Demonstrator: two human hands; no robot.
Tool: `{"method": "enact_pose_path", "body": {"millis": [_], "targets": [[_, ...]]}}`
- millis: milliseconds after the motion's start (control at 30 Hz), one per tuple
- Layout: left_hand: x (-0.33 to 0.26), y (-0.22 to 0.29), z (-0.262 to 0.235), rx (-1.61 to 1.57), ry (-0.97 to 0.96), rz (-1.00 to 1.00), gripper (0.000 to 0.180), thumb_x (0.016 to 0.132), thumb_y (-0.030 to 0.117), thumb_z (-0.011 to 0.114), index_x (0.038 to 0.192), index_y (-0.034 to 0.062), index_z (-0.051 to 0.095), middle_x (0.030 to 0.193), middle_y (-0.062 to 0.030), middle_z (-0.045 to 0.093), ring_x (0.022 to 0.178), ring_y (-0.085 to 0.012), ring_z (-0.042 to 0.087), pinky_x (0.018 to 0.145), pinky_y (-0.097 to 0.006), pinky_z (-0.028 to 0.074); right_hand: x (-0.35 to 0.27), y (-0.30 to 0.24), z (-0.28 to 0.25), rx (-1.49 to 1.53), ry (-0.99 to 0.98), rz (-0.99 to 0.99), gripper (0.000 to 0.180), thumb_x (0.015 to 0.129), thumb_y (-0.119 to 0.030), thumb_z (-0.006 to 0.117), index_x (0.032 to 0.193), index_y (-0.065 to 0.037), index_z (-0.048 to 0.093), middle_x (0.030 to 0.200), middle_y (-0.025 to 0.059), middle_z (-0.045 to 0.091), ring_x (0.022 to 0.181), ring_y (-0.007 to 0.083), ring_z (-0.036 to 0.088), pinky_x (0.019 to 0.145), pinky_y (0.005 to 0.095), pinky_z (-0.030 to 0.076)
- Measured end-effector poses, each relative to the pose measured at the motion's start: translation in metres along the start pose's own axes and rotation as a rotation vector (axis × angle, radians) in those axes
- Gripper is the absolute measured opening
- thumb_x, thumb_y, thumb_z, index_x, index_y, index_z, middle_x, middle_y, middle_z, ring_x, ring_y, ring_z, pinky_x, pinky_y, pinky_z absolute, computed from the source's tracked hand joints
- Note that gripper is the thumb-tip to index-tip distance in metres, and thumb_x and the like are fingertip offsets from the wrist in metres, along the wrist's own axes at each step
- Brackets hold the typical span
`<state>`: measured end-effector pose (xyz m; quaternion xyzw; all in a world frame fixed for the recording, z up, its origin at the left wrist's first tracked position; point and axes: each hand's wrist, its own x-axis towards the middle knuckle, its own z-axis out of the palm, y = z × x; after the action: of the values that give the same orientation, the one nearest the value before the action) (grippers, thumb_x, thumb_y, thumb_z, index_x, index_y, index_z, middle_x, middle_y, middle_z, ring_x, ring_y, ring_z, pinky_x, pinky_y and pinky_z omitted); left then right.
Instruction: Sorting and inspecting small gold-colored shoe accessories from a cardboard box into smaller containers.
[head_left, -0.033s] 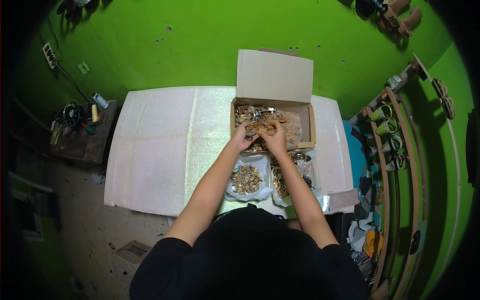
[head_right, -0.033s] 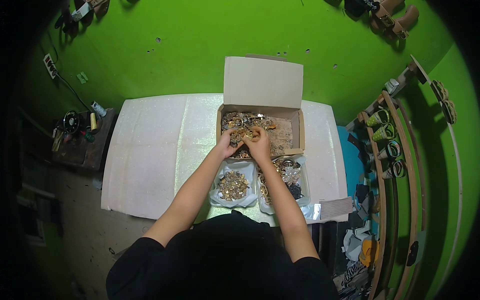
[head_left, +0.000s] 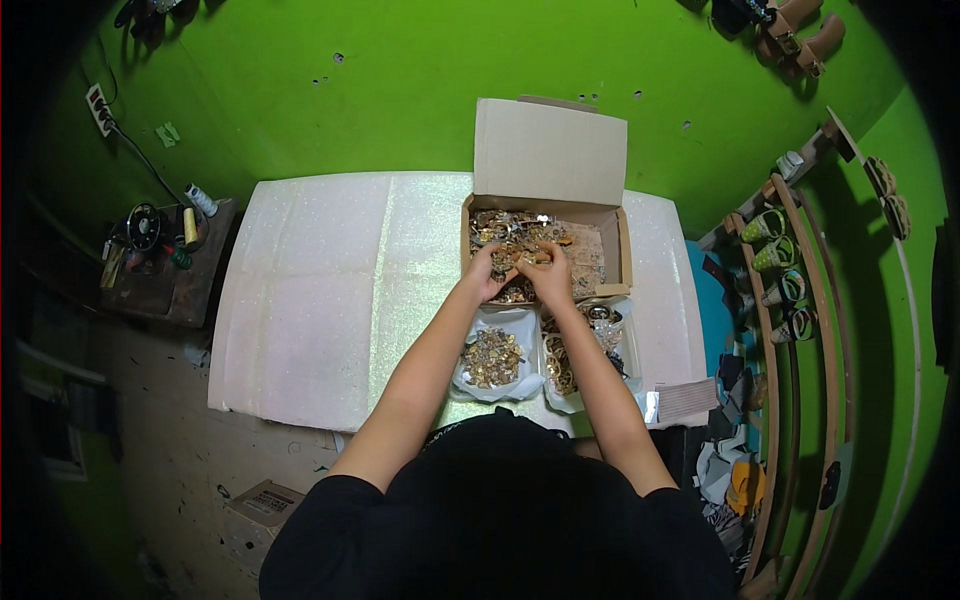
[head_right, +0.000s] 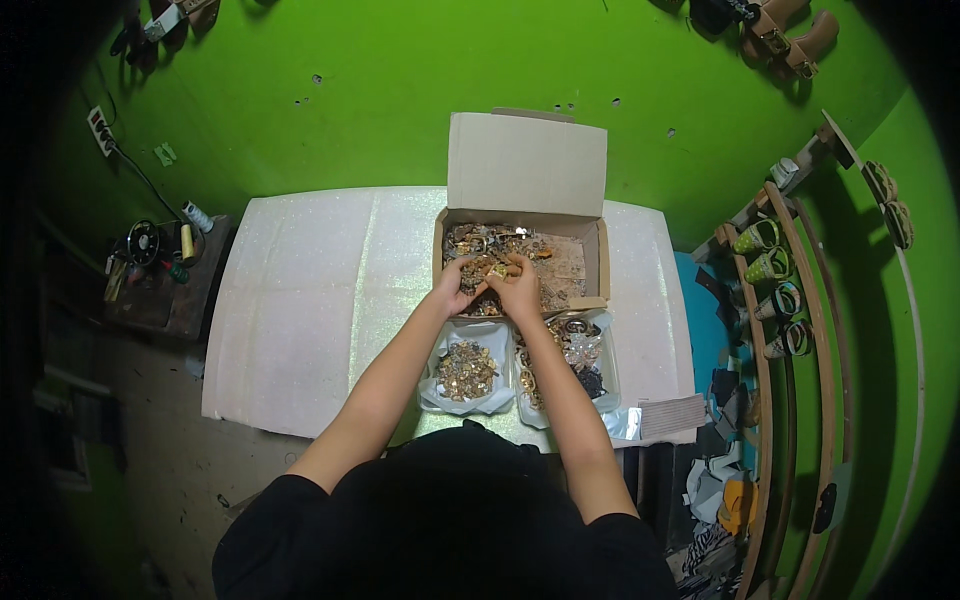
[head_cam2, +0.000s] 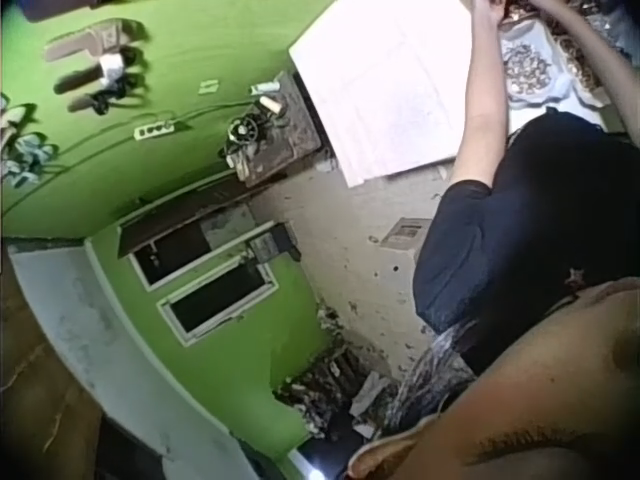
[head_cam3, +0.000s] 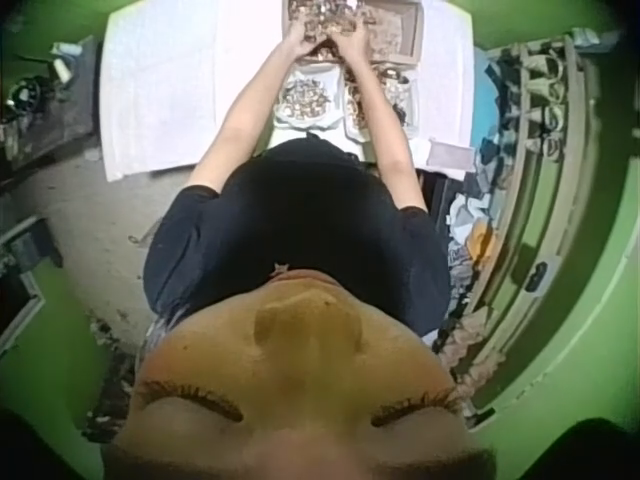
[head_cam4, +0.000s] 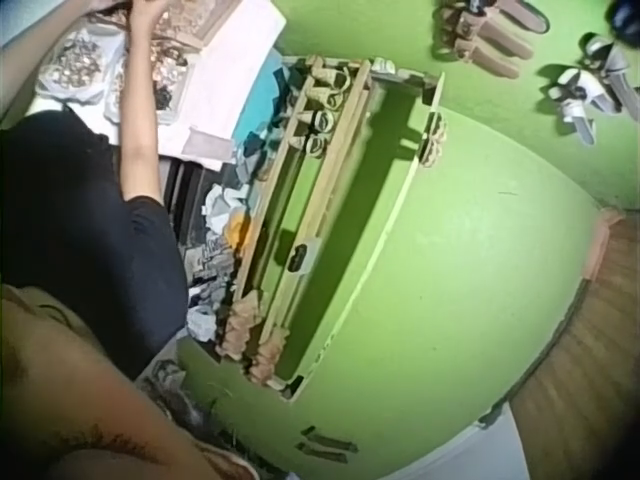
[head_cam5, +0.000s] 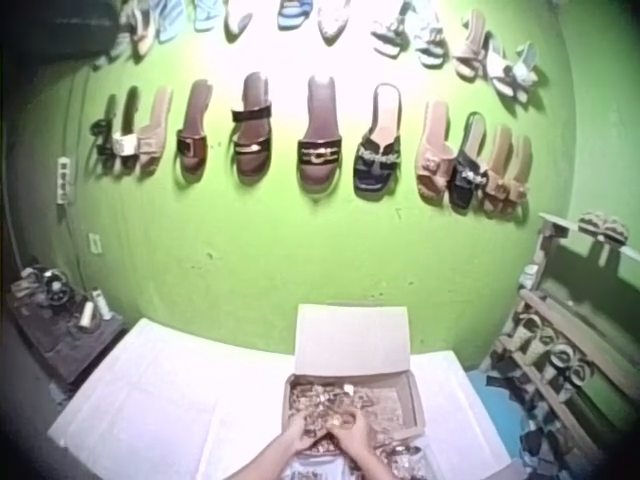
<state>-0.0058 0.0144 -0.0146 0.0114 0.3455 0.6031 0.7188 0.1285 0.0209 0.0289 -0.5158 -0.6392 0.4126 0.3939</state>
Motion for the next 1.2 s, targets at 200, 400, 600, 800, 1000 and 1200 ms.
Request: {"method": "enact_pose_path", "body": {"millis": [200,400,600,800,1000,1200], "targets": [[-0.003,-0.002,0.006,-0.006,-0.077,0.004,0.031,0.085,0.023,0.036,0.098,-0.0028,0.048,0.086,-0.015,0.057,0.078,-0.023,0.059,0.063,-0.03,0.053,0.018,0.024,-0.011,0.106,-0.22,0.119,0.032,0.066,-0.004,0.068,0.093,0.008,0.055,0.08,0.011,0.062,0.07,0.0124,0.058,0.061,0.0221,0.047],[-0.003,0.001,0.004,-0.04,-0.132,-0.042,0.034,0.085,0.022,0.033,0.096,-0.0072,0.046,0.092,-0.0202,0.055,0.084,-0.0267,0.058,0.07,-0.033,0.053,0.016,0.02,-0.018,0.14,-0.202,0.105,0.027,0.069,-0.009,0.067,0.089,0.006,0.057,0.078,0.0099,0.061,0.068,0.0124,0.058,0.058,0.0229,0.048],[-0.002,0.001,0.007,-0.161,-0.106,-0.03,0.032,0.085,0.021,0.032,0.094,-0.0077,0.045,0.092,-0.0218,0.054,0.09,-0.0272,0.056,0.08,-0.036,0.049,0.019,0.01,-0.018,0.483,-0.139,0.407,0.023,0.079,-0.012,0.057,0.091,0.008,0.054,0.07,0.009,0.057,0.061,0.0144,0.057,0.051,0.0233,0.052],[-0.005,0.001,0.009,-0.193,-0.112,-0.023,0.032,0.085,0.018,0.033,0.094,-0.0103,0.044,0.091,-0.0221,0.052,0.091,-0.0295,0.055,0.08,-0.035,0.049,0.014,0.005,-0.015,0.547,-0.192,0.353,0.024,0.082,-0.011,0.052,0.1,0.004,0.049,0.074,0.0074,0.056,0.064,0.0146,0.058,0.054,0.0242,0.052],[-0.008,0.002,0.01,-0.205,-0.112,-0.01,0.032,0.085,0.016,0.033,0.094,-0.0127,0.042,0.09,-0.0224,0.051,0.09,-0.0315,0.055,0.078,-0.035,0.051,0.013,0.007,-0.019,0.365,-0.241,0.311,0.022,0.082,-0.013,0.052,0.098,0.003,0.052,0.075,0.0058,0.057,0.063,0.0129,0.058,0.05,0.0209,0.049],[-0.009,0.004,0.011,-0.208,-0.08,-0.019,0.03,0.086,0.017,0.032,0.093,-0.0095,0.044,0.09,-0.0205,0.052,0.09,-0.0282,0.055,0.08,-0.034,0.05,0.01,-0.003,-0.019,0.508,-0.21,0.403,0.022,0.082,-0.015,0.053,0.095,0.003,0.053,0.075,0.0062,0.058,0.059,0.0112,0.056,0.048,0.0206,0.048]]}}
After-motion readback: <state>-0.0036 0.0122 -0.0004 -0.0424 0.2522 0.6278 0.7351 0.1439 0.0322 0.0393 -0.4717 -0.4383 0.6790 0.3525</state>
